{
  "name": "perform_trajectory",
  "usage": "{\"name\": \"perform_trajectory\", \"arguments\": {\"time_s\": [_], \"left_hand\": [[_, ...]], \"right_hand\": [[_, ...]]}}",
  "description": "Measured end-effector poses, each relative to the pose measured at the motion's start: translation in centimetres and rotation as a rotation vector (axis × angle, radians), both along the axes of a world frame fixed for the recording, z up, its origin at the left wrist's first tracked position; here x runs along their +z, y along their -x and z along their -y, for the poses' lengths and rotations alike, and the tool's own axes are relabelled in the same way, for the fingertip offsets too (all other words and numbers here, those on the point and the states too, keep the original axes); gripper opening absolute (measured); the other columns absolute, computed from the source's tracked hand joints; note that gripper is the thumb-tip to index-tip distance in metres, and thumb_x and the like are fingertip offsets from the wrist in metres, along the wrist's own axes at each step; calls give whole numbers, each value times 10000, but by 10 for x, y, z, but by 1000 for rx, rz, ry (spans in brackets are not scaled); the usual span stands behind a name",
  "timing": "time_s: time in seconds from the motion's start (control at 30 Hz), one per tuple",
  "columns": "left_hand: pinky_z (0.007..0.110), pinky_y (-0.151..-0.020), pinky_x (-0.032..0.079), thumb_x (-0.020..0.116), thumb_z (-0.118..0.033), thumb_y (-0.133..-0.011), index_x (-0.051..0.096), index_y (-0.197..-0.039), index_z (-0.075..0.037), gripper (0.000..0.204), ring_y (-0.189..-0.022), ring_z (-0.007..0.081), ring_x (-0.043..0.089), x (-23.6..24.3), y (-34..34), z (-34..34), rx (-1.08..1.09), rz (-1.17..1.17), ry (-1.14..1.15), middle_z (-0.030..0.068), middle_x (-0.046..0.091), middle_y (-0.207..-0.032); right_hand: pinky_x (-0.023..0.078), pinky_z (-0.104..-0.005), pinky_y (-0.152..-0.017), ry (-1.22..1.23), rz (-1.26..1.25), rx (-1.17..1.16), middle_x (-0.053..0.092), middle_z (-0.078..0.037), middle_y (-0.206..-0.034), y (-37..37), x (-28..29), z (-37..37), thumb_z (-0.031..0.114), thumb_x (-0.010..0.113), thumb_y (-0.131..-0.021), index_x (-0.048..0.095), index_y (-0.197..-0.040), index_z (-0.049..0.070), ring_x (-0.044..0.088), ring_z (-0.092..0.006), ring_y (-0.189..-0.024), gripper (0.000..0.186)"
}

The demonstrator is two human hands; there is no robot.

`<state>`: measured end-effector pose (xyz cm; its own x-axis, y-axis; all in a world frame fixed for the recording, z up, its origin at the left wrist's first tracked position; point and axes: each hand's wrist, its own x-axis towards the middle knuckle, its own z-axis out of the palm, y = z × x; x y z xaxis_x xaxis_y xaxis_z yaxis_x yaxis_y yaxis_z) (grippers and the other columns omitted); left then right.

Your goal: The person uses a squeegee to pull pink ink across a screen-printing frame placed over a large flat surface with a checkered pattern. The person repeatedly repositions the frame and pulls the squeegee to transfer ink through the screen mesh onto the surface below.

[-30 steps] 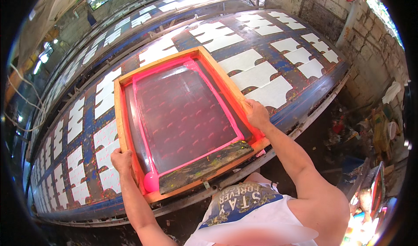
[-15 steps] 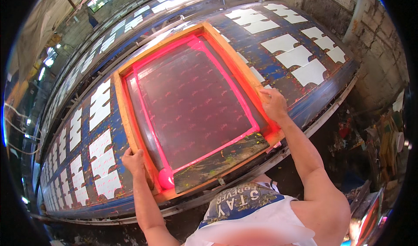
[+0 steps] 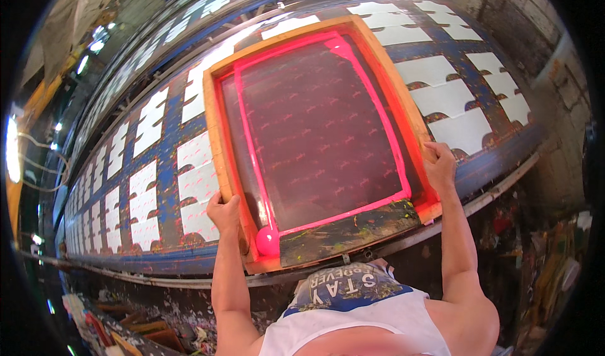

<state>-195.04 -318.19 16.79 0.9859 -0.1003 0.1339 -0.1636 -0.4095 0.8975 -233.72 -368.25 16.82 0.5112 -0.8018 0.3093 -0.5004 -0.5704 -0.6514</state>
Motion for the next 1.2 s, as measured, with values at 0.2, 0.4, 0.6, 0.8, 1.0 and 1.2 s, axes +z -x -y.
{"name": "perform_trajectory", "arguments": {"time_s": [0.2, 0.4, 0.6, 0.8, 1.0, 1.2], "left_hand": [[357, -745, 592, 849, -164, -760, 864, -1103, -1, 380, -777, 160, 738, -7, 8, 19, 37, 44, -188, 91, 799, -876], [395, -762, 603, 846, -210, -753, 879, -1109, -46, 394, -785, 228, 767, -14, 13, 29, 58, 26, -209, 118, 796, -849], [469, -827, 619, 852, -262, -748, 878, -1123, -64, 425, -858, 346, 790, -9, 13, 32, 68, -41, -368, 174, 813, -925], [521, -930, 619, 836, -260, -766, 863, -1120, -57, 409, -1000, 407, 779, -12, 13, 37, 67, -71, -412, 216, 807, -1036], [533, -1101, 562, 811, -268, -826, 775, -1283, 23, 543, -1258, 439, 686, -19, 14, 44, 47, -93, -451, 242, 753, -1290], [558, -1085, 558, 790, -273, -866, 747, -1252, 28, 491, -1241, 452, 662, -19, 21, 46, 79, 20, -399, 239, 721, -1260]], "right_hand": [[591, -408, -1029, -38, 26, 46, 782, -165, -1217, 10, -13, 24, -49, 764, -849, 797, -1261, 37, 754, -334, -1168, 422], [573, -419, -1066, -146, -33, 17, 770, -170, -1296, 17, -13, 31, -6, 801, -911, 771, -1335, 23, 737, -315, -1218, 426], [477, -493, -1215, 240, -268, 235, 710, -182, -1444, 14, 45, -31, 56, 896, -866, 723, -1420, 36, 621, -385, -1406, 580], [524, -495, -1185, -122, -496, 937, 719, -143, -1438, 6, 111, -140, 25, 912, -780, 758, -1384, 119, 652, -383, -1363, 630], [571, -484, -1074, 291, -524, 935, 759, -125, -1301, -18, 108, -186, -65, 734, -822, 774, -1294, 79, 704, -369, -1255, 496], [601, -491, -963, 376, -421, 919, 773, -105, -1180, -44, 88, -220, -102, 733, -756, 786, -1232, 71, 739, -355, -1120, 509]]}}
